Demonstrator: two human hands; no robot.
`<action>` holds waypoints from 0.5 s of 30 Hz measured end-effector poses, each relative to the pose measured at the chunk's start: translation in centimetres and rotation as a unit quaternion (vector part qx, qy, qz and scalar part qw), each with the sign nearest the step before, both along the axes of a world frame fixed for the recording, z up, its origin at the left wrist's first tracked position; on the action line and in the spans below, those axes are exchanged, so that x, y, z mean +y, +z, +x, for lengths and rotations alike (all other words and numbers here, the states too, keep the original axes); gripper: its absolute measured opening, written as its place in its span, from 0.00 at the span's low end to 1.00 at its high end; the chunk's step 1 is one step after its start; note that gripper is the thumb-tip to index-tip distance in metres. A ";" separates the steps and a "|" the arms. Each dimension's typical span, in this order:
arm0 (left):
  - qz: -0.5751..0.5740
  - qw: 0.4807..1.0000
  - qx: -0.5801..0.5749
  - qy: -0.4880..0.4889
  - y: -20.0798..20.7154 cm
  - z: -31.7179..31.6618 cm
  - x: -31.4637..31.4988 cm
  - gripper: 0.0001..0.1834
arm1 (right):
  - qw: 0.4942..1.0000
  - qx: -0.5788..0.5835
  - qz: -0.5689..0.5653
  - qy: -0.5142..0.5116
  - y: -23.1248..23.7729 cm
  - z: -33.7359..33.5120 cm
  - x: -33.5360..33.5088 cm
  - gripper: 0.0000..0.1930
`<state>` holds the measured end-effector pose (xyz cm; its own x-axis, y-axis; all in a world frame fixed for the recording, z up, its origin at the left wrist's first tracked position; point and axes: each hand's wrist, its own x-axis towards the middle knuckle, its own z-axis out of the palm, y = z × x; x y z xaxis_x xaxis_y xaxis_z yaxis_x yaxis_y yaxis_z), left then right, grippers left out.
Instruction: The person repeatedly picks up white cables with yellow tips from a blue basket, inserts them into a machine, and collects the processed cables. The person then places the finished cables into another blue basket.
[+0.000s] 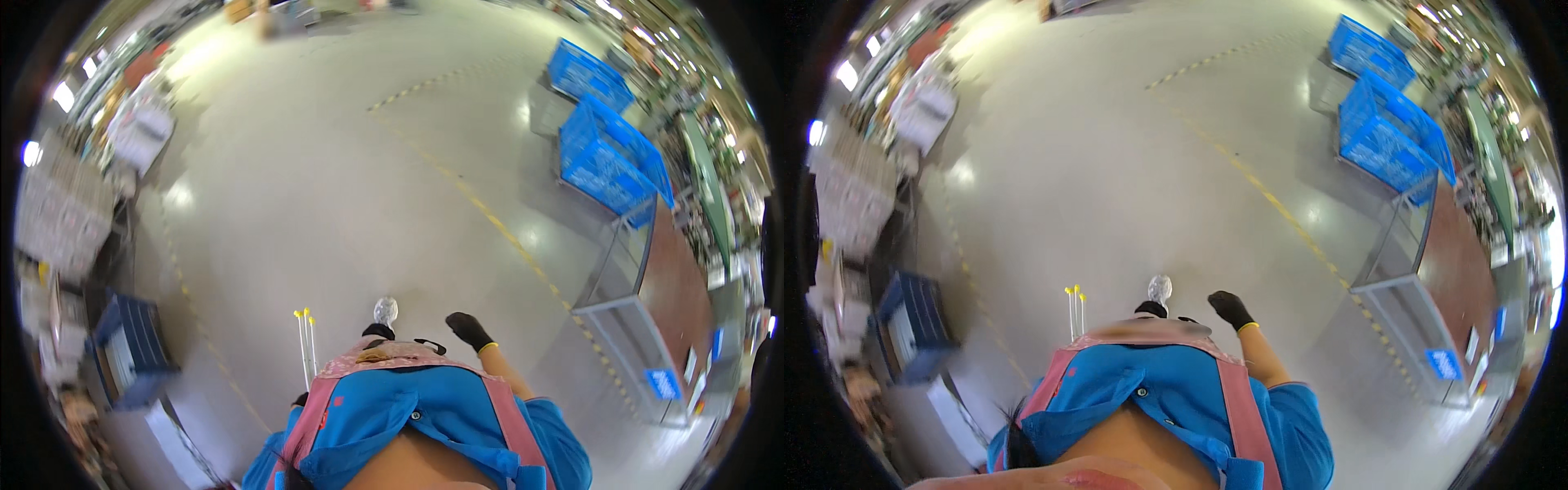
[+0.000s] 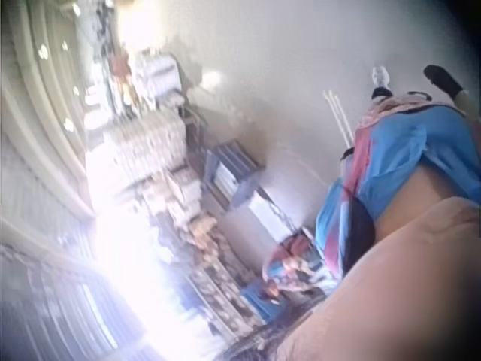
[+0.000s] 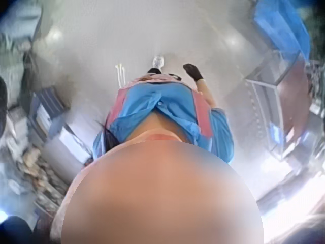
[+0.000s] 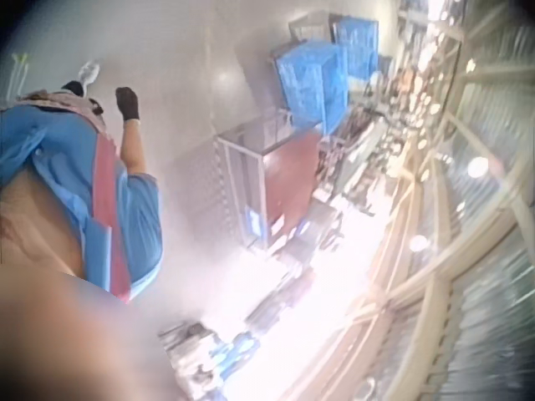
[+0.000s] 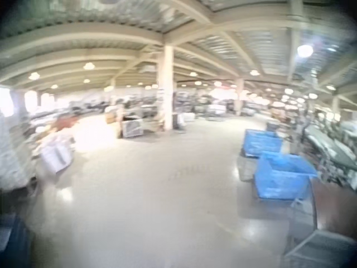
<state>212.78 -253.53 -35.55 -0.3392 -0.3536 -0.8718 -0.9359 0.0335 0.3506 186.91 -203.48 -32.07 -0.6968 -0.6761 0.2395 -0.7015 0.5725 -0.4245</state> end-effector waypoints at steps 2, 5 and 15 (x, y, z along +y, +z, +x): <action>0.002 0.999 0.007 -0.049 0.5 -8.0 -2.0 0.32 | 0.980 -0.070 0.165 -0.084 0.7 -2.8 1.8 0.09; 0.001 0.995 0.016 -0.095 1.6 -18.5 -4.6 0.32 | 0.929 -0.188 0.214 -0.235 0.6 -5.3 5.1 0.16; 0.000 0.973 0.066 -0.223 4.1 -49.8 -1.2 0.30 | 0.564 -0.550 0.026 -0.616 -2.4 -1.5 7.6 0.24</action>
